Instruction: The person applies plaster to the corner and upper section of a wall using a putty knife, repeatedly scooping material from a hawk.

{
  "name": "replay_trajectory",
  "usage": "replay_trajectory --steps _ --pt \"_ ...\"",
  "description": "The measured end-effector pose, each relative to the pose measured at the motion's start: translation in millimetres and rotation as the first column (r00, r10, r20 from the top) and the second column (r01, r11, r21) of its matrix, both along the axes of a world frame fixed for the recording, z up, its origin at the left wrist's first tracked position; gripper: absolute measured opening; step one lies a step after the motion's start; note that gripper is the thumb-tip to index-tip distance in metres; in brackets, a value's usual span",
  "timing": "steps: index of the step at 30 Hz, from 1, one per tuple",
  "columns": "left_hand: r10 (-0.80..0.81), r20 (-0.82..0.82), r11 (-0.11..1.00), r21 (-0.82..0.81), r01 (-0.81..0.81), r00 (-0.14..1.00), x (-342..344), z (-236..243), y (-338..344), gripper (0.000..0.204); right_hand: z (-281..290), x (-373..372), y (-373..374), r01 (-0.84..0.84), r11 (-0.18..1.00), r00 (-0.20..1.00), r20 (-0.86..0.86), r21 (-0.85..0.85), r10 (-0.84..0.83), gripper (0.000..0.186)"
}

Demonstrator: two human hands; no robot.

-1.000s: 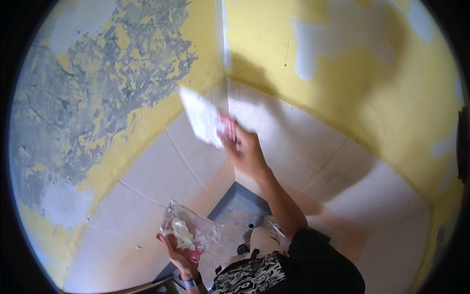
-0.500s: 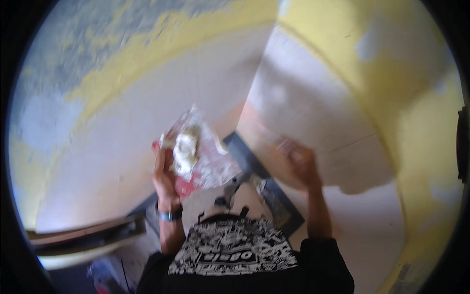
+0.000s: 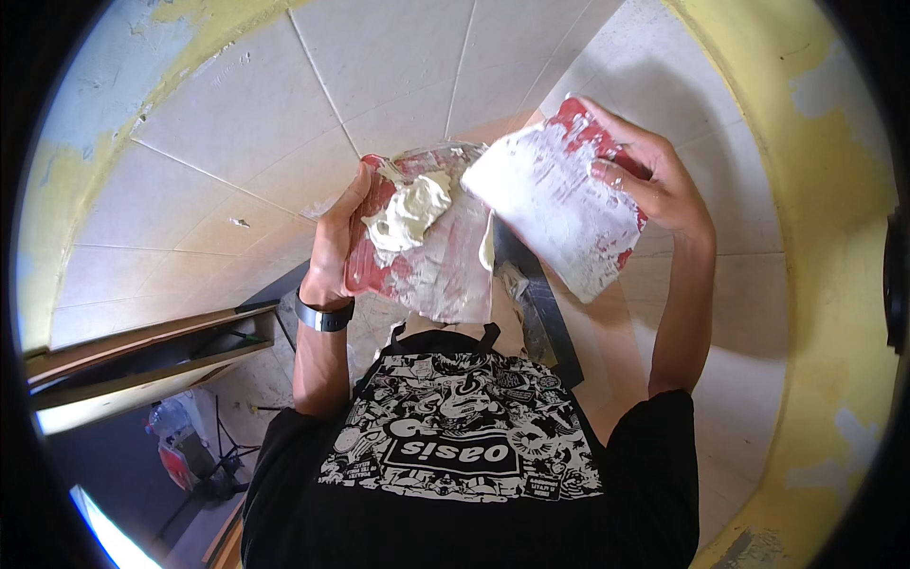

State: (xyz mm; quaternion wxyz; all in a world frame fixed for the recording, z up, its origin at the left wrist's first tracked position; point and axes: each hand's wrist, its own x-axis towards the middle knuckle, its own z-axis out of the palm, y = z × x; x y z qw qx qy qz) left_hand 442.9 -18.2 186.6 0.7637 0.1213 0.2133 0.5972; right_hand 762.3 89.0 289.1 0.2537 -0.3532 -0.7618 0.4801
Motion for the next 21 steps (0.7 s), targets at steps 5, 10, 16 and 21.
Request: replay_trajectory --steps 5,10,16,21 --pt "-0.029 -0.074 0.998 -0.06 0.025 0.997 -2.8 -8.6 0.9 0.053 -19.6 -11.7 -12.2 -0.156 0.971 0.984 0.06 -0.178 0.17 0.062" --pt "-0.192 -0.1 0.981 -0.007 0.193 0.976 0.0 -16.9 14.1 0.051 -44.1 9.8 -10.3 -0.098 0.855 0.995 -0.063 -0.51 0.076 0.069" --pt "-0.045 -0.122 0.999 0.001 0.045 0.992 15.9 -0.5 15.5 0.056 -9.1 33.3 10.8 0.146 0.953 0.797 -0.54 -0.264 -0.272 0.057" --pt "0.13 -0.126 0.992 0.022 -0.128 0.984 24.0 -18.3 14.2 0.053 98.0 33.4 38.4 0.618 0.777 0.601 -0.706 0.115 -0.374 0.04"
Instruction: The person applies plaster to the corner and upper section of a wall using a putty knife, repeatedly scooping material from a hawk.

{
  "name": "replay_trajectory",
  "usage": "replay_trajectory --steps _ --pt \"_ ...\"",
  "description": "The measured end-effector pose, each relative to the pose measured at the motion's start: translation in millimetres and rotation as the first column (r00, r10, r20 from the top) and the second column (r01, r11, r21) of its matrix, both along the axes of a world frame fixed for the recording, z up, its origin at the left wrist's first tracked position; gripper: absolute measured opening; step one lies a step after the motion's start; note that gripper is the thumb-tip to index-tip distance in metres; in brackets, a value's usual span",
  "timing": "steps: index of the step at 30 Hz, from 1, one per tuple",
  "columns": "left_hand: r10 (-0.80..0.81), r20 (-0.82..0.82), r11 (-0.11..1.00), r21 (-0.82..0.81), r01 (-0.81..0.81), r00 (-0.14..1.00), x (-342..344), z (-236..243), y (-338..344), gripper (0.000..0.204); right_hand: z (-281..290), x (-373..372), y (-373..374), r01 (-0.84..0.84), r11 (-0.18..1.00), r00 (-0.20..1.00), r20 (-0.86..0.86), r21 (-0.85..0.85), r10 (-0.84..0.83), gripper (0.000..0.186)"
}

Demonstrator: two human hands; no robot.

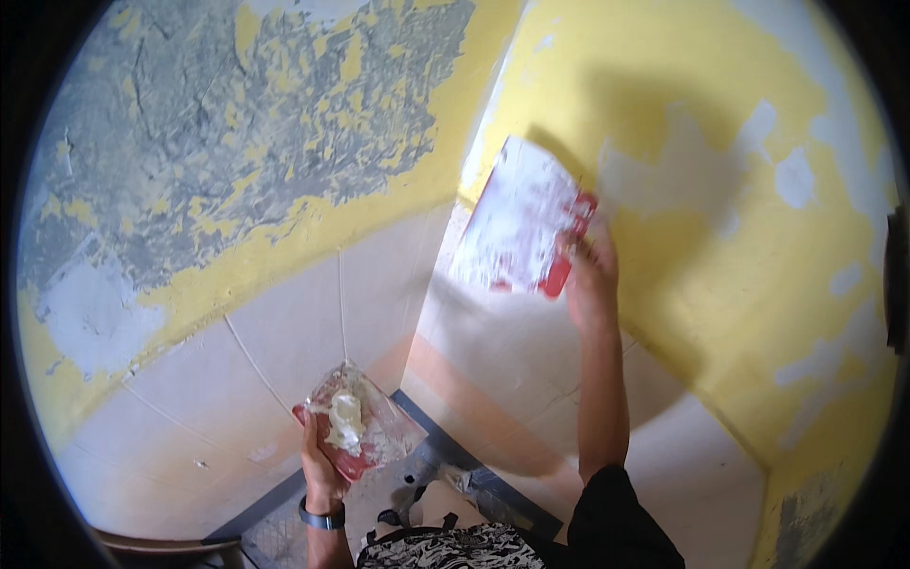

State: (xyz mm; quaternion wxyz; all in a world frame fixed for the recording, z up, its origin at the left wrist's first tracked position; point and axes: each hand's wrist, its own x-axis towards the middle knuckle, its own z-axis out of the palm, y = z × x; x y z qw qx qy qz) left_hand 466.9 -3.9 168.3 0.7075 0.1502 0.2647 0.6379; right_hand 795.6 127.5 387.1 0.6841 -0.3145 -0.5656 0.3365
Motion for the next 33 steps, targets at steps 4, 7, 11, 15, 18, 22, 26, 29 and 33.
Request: replay_trajectory --steps 4,7,11,15,18,22,26,29,33 --pt "0.052 0.035 0.997 0.06 -0.054 0.998 1.0 -10.4 0.7 0.052 83.1 -2.0 35.3 0.382 0.815 0.799 0.287 0.436 -0.528 0.025" --pt "0.089 0.067 0.994 0.05 -0.092 0.994 4.3 -11.5 0.4 0.051 143.6 -1.8 52.2 0.422 0.629 0.609 0.31 0.653 -0.73 0.022" --pt "0.106 0.099 0.994 0.015 -0.108 0.989 3.9 -19.3 -0.6 0.051 156.0 -2.0 88.9 0.445 0.608 0.581 0.305 0.657 -0.755 0.027" --pt "0.106 0.096 0.994 0.008 -0.107 0.99 8.3 -14.3 -0.1 0.05 91.8 -7.7 144.7 0.492 0.493 0.405 0.313 0.718 -0.859 0.031" --pt "0.111 0.07 0.994 -0.003 -0.111 0.991 6.0 -14.6 -1.0 0.05 51.5 -35.4 169.2 0.53 0.638 0.583 0.307 0.558 -0.752 0.037" --pt "0.143 0.057 0.99 -0.009 -0.143 0.988 0.8 -10.5 -3.0 0.052 37.7 -70.4 178.5 0.538 0.676 0.608 0.323 0.503 -0.725 0.057" --pt "0.155 0.041 0.988 -0.001 -0.155 0.987 1.9 -9.1 -5.1 0.051 34.5 -77.5 192.7 0.573 0.617 0.53 0.331 0.539 -0.781 0.059" --pt "0.174 0.02 0.985 -0.023 -0.174 0.985 -0.7 -11.5 -7.9 0.05 32.1 -91.8 212.3 0.582 0.586 0.428 0.4 0.564 -0.811 0.058" --pt "0.175 0.007 0.984 -0.028 -0.175 0.985 -1.9 -19.4 -7.5 0.049 30.5 -113.9 199.2 0.452 0.799 0.661 0.452 0.398 -0.599 0.059"
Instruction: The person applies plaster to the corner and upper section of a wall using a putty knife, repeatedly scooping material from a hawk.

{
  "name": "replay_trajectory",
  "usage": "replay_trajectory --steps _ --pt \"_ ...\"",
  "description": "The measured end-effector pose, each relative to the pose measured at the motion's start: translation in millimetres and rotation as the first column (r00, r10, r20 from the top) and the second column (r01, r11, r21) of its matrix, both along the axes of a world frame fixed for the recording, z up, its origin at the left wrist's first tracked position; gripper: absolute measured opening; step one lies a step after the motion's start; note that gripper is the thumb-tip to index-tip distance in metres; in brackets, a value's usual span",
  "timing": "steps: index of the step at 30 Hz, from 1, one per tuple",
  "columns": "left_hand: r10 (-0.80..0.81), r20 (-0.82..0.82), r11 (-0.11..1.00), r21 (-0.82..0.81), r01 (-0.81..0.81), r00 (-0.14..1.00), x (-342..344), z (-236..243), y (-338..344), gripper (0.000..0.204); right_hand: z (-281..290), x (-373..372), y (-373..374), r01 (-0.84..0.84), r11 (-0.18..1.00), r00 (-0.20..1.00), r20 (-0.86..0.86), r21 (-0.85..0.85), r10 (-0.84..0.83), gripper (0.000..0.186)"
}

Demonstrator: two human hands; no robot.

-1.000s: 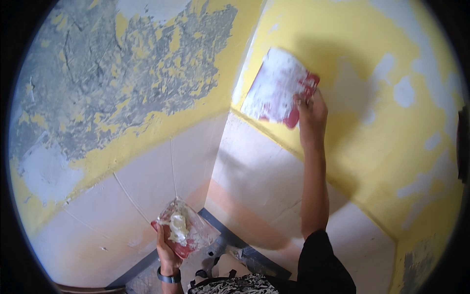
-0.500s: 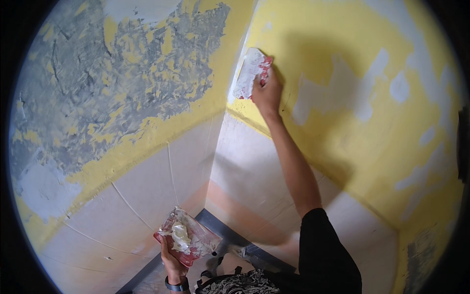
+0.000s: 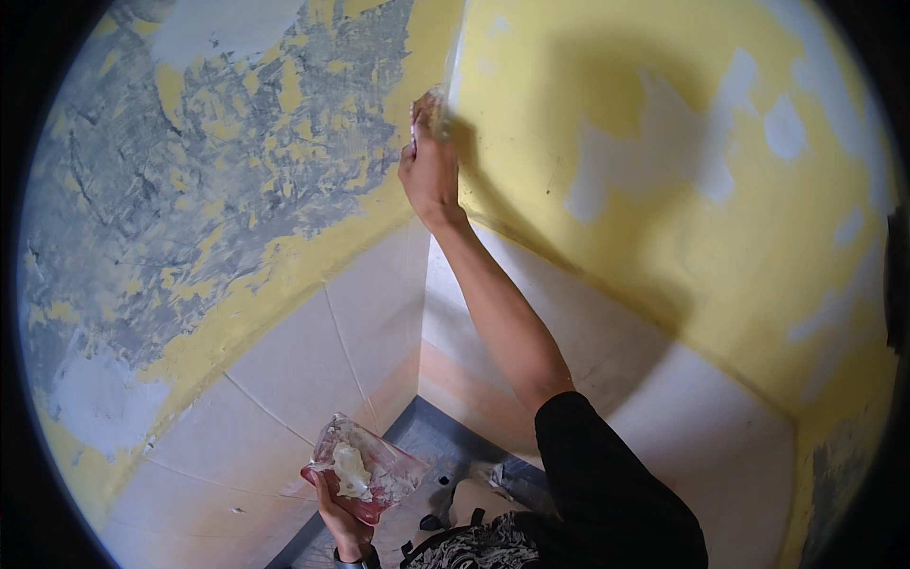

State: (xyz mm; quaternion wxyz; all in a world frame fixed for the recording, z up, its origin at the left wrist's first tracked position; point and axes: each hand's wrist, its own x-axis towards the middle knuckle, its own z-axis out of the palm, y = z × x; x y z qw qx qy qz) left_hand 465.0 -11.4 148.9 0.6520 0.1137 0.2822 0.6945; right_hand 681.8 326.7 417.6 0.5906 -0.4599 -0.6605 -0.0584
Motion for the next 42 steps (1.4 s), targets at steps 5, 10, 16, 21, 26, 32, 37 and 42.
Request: replay_trajectory --steps 5,10,16,21,26,32,37,42 --pt "0.027 0.017 0.999 -0.041 -0.026 0.999 -4.2 -0.6 -2.7 0.05 -9.0 19.2 -31.6 0.045 0.973 0.997 -0.069 0.226 -0.03 0.049" --pt "-0.012 -0.009 1.0 -0.001 0.012 1.0 -2.1 5.0 1.0 0.049 15.3 29.4 1.8 0.125 0.98 0.991 -0.059 0.154 -0.117 0.053" --pt "0.019 -0.049 1.0 -0.012 -0.02 0.999 -1.5 2.4 1.0 0.049 -31.2 17.4 -15.6 -0.112 0.989 0.994 -0.007 0.101 0.114 0.043" --pt "0.126 -0.028 0.992 0.007 -0.126 0.992 6.8 14.7 1.6 0.05 -70.2 50.1 -150.4 -0.501 0.858 0.84 -0.3 -0.111 0.452 0.024" --pt "0.062 -0.061 0.997 0.038 -0.06 0.996 8.5 38.7 -1.8 0.05 -112.9 53.1 -277.3 -0.684 0.657 0.7 -0.031 -0.316 0.714 0.036" --pt "0.132 -0.049 0.986 0.111 -0.126 0.99 15.6 54.6 5.0 0.052 -205.7 97.3 -306.3 -0.442 0.766 0.778 0.226 -0.467 0.587 0.032" --pt "0.009 -0.119 0.991 0.132 0.007 0.993 -6.4 49.7 -0.3 0.052 -144.8 107.1 -289.4 -0.416 0.729 0.897 -0.117 -0.543 0.425 0.031" --pt "-0.23 -0.024 0.958 0.173 0.231 0.973 -19.5 48.5 -3.0 0.051 -107.4 78.7 -256.1 -0.668 0.441 0.699 -0.3 -0.6 0.649 0.046"
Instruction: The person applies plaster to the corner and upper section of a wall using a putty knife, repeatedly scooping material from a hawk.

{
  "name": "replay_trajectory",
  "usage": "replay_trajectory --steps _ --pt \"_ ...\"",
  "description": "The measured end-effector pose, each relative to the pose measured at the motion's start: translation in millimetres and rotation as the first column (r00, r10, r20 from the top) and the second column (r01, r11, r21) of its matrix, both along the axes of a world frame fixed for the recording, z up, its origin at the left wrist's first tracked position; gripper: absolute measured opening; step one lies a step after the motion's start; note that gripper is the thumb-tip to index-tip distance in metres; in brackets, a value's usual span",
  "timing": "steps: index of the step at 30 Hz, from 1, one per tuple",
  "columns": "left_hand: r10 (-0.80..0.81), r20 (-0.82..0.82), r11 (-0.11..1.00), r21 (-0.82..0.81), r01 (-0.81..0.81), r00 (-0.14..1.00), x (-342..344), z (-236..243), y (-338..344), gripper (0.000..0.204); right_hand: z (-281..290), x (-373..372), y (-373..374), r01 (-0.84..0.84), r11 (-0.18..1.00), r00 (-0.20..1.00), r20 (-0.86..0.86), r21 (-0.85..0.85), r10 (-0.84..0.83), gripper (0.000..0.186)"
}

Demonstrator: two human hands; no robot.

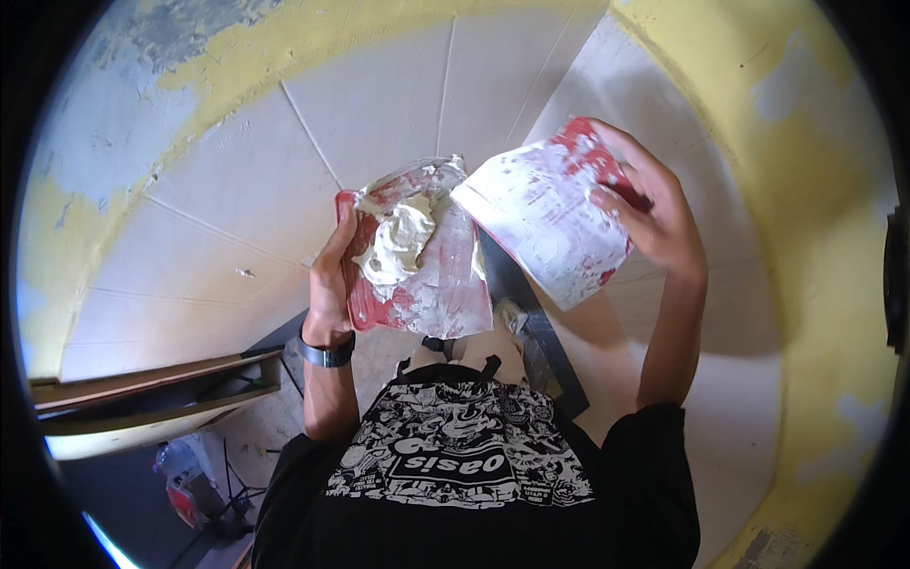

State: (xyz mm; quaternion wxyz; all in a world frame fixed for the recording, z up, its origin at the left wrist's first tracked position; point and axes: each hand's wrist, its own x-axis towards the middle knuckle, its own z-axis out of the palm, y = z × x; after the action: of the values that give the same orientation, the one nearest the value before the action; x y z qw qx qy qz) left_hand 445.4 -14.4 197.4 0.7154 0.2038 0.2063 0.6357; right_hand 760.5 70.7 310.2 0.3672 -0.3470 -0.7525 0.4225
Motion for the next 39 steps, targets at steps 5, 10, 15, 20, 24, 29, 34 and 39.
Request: replay_trajectory --steps 5,10,15,20,24,29,34,39 --pt "-0.001 -0.088 0.992 -0.124 -0.01 0.996 14.7 3.7 -1.1 0.049 -14.6 8.8 29.0 -0.268 0.953 0.936 0.198 -0.143 0.292 0.056" --pt "-0.181 -0.172 0.966 -0.214 0.143 0.968 8.5 -39.9 10.0 0.038 -63.4 16.0 23.2 -0.368 0.792 0.917 -0.048 -0.487 0.396 0.058" --pt "-0.053 -0.059 0.981 -0.189 0.041 0.997 27.8 -17.2 -3.3 0.043 -39.8 50.8 31.9 -0.182 0.861 0.89 -0.452 -0.474 -0.061 0.042" --pt "0.043 -0.03 0.995 -0.089 -0.046 0.999 34.3 -21.4 -4.1 0.052 81.7 59.8 60.9 0.394 0.918 0.715 -0.614 -0.041 -0.334 0.038" --pt "0.118 -0.001 0.99 -0.079 -0.118 0.993 40.6 -34.7 -5.7 0.05 178.3 67.0 104.9 0.644 0.483 0.762 -0.444 0.592 -0.471 0.034" --pt "0.122 0.019 0.99 -0.08 -0.12 0.992 38.1 -43.8 -2.4 0.048 234.9 25.9 158.1 0.649 0.041 0.613 -0.491 0.759 -0.619 0.041" --pt "0.065 0.008 0.995 -0.076 -0.064 0.998 33.9 -57.7 -2.1 0.052 254.7 9.2 208.4 0.658 0.021 0.54 -0.452 0.753 -0.71 0.054" --pt "0.089 0.006 0.991 -0.099 -0.088 0.996 33.3 -70.7 -6.6 0.053 258.5 -10.1 228.3 0.538 -0.12 0.439 -0.399 0.834 -0.805 0.054"
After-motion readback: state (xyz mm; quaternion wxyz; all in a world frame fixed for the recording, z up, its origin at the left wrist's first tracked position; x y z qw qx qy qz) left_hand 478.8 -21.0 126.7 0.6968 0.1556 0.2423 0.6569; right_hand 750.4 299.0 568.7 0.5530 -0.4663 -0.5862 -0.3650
